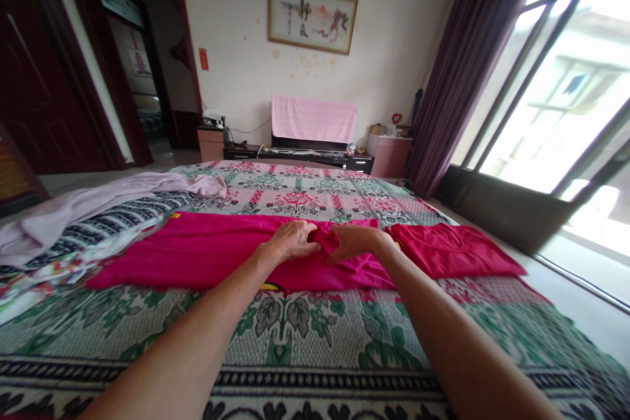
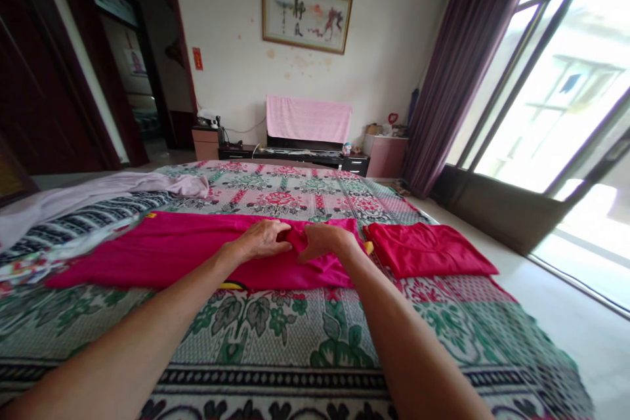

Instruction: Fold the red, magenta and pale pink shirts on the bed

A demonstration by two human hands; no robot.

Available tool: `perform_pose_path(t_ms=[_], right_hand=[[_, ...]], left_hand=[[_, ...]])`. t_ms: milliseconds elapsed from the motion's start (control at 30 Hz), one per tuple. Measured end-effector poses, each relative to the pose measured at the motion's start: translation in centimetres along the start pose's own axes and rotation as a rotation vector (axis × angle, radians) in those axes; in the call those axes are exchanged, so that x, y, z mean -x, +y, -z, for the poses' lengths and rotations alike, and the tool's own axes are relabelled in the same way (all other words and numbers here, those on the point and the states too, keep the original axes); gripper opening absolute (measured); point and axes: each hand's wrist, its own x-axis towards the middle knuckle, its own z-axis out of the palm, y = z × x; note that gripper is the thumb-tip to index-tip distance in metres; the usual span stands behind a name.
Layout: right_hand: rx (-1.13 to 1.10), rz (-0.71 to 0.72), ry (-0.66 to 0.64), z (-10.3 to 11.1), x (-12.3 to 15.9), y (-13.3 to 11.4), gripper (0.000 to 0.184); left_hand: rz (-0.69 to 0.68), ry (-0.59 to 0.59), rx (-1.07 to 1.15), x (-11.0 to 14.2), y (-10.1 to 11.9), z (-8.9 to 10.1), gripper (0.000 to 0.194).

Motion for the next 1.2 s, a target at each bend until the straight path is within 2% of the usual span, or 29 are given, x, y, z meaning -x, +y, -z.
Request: perform_pose_path(t_ms=[167,267,400,600,700,833,1033,1133,1200], right_hand=[[0.045,-0.001,0.026,0.2,-0.4,0.3,0.017],[-0.031,-0.026,0.170,0.4,-0.8,1.8,0.020],[-0.133,-0.048,0.301,1.0,-1.0,3.4,0.027],[-0.214,-0.087,0.532,1.5,-0.8,3.7,0.032],[-0.218,-0.081,0.566,1.5,-0.8,3.5,0.030],[-0.232,-0.059,0.520,1.3,-0.8,3.5,0.027],[-0.239,-0.008,0.299,1.4,-0.4,3.8,0.023],[-0.266,0.016,0.186,1.4,-0.1,3.9,0.022],[-0.275,0.018,0.155,1.5,0.0,3.9,0.020]], left_hand=[[-0.008,0.077,0.046,-0.5,0.0,-1.0,0.033],[0.046,0.115,0.126,-0.7,0.1,-1.0,0.038],[0.196,0.152,0.182,-0.9,0.6,-0.8,0.029],[0.216,0.126,0.160,-1.2,1.9,-1.0,0.035],[0.275,0.153,0.121,-1.2,2.0,-1.2,0.032],[0.287,0.141,0.111,-1.1,2.2,-1.5,0.034],[0.324,0.137,0.031,-1.2,3.1,-2.2,0.049],[0.350,0.152,-0.017,-1.3,3.3,-2.5,0.043],[0.363,0.165,-0.025,-1.4,3.3,-2.7,0.037]])
